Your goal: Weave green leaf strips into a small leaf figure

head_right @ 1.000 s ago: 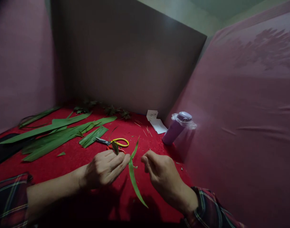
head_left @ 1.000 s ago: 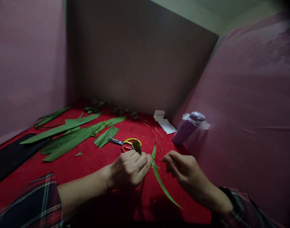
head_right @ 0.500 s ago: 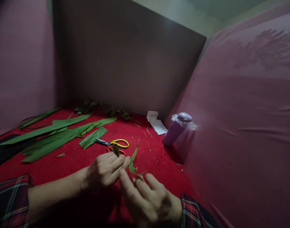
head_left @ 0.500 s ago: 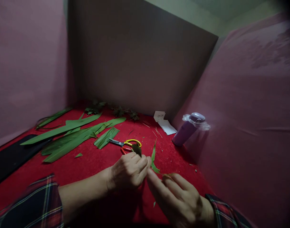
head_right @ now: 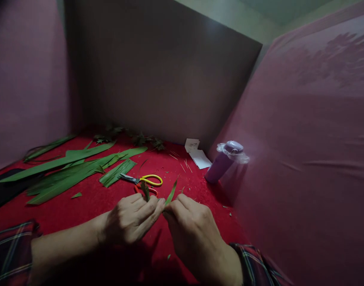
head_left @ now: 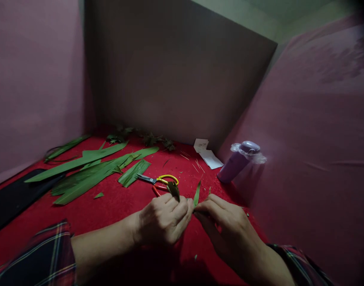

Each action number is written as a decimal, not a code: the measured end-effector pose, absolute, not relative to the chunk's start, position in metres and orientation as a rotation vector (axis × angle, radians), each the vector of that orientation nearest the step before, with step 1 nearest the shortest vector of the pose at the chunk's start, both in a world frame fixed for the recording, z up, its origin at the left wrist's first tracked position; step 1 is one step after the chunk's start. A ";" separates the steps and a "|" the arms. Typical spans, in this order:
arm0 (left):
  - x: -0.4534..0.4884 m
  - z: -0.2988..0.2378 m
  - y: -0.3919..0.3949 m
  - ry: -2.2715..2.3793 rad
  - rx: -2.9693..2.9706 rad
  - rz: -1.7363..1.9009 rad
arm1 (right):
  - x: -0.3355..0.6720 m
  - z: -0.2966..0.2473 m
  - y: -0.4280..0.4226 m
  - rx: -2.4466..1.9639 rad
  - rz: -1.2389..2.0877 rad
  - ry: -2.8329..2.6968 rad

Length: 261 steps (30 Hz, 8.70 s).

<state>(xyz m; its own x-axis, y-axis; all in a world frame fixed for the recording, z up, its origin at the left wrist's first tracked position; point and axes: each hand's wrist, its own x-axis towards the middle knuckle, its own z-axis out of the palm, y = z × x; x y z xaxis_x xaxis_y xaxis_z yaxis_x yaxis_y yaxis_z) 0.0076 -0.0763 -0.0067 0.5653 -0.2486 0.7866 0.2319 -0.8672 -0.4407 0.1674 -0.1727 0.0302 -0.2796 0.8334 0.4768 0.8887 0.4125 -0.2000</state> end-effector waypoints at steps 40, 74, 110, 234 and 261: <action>0.000 -0.010 -0.082 0.144 -2.440 -1.270 | 0.148 0.041 -0.181 -1.695 0.939 -1.186; 0.001 -0.007 -0.086 0.163 -2.427 -1.257 | 0.161 0.032 -0.188 -1.643 0.397 -1.736; 0.001 -0.006 -0.078 0.086 -2.465 -1.243 | 0.172 0.026 -0.178 -1.600 0.796 -1.522; 0.006 -0.002 -0.064 -0.112 -2.506 -1.192 | 0.190 -0.005 -0.129 -1.021 1.380 -1.125; 0.006 -0.002 -0.059 -0.231 -2.514 -1.258 | 0.195 -0.027 -0.136 -1.190 0.364 -1.540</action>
<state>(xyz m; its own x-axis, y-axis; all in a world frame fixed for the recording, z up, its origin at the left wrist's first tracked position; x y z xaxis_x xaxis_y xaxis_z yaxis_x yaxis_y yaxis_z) 0.0061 -0.0588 -0.0023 0.5991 0.0014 0.8007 0.2826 -0.9360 -0.2098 0.1953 -0.1361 -0.0273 0.1069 0.8221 0.5592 0.4846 0.4480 -0.7513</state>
